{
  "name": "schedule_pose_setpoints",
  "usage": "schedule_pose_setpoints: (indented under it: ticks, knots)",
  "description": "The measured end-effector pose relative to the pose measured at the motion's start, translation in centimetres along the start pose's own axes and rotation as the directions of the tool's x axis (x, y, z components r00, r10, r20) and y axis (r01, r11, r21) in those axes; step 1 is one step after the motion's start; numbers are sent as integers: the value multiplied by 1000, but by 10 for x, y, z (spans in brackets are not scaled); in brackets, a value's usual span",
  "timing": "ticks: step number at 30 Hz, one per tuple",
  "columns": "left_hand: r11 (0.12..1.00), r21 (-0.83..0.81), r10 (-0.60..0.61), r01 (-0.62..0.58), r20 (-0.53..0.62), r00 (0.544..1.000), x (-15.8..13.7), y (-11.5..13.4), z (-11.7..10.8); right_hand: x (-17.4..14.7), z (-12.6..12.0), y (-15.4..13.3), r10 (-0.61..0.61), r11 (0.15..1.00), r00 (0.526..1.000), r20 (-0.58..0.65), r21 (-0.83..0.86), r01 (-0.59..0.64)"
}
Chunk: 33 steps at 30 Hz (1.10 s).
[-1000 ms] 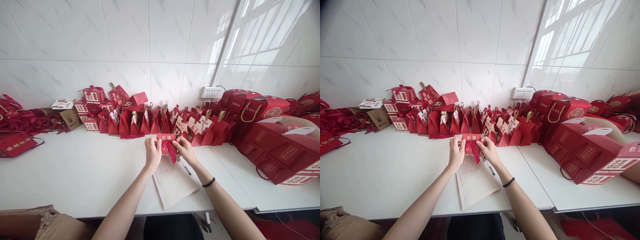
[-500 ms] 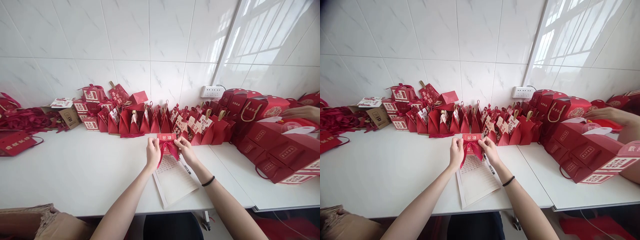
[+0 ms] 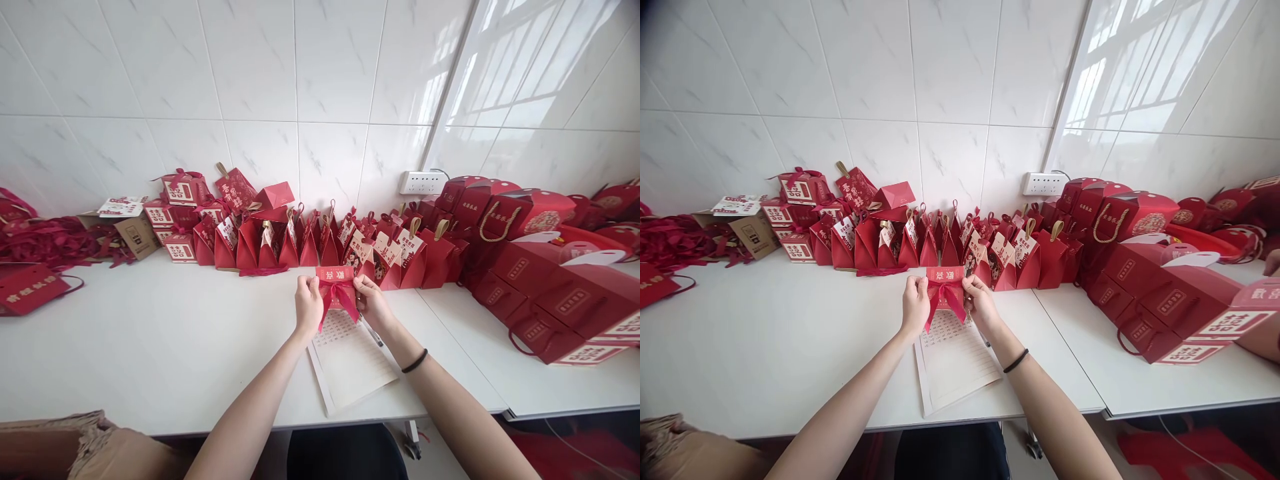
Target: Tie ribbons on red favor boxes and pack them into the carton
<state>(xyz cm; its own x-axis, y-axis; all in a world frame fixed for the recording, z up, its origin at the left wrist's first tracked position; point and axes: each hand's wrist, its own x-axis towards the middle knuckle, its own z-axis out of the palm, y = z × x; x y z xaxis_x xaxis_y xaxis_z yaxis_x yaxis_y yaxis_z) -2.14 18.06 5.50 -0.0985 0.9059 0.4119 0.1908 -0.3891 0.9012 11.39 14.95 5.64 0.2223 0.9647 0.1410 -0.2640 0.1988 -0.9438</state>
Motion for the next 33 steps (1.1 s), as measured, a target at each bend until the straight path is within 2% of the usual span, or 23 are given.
schedule_pose_setpoints:
  ticks: [7, 11, 18, 21, 23, 24, 26, 28, 30, 33]
  knots:
    - [997, -51, 57, -52, 93, 994, 2, -3, -6, -3, -6, -6, 19, 999, 999, 26, -30, -18]
    - [993, -115, 53, -38, 135, 989, 6, -6, -12, -4, -9, -7, 32, 998, 999, 40, -52, -30]
    - [991, -133, 33, -11, 162, 986, 8, -7, -14, -4, -10, -3, 36, 988, 999, 23, -149, -32]
    - [992, -121, 54, -34, 160, 986, 7, -5, -14, -3, -14, -4, -15, 977, 1000, -9, -214, 12]
    - [993, -104, 76, -59, 168, 983, 6, -4, -15, -2, -19, -5, -117, 952, 993, -8, -286, 110]
    - [993, -95, 91, -75, 176, 980, 6, -4, -16, -1, -22, -5, -187, 919, 982, 35, -347, 187]
    - [991, -78, 122, -109, 195, 973, 5, -4, -17, -1, -28, -4, -282, 805, 937, 207, -479, 349]
    - [988, -63, 151, -141, 211, 966, 6, -4, -18, -1, -31, -2, -275, 698, 883, 380, -553, 455]
    - [984, -48, 176, -169, 225, 958, 6, -5, -19, -1, -31, -1, -243, 681, 864, 442, -557, 476]
    - [978, -36, 209, -207, 253, 945, 7, -6, -20, -2, -28, -2, -241, 712, 866, 439, -526, 465]
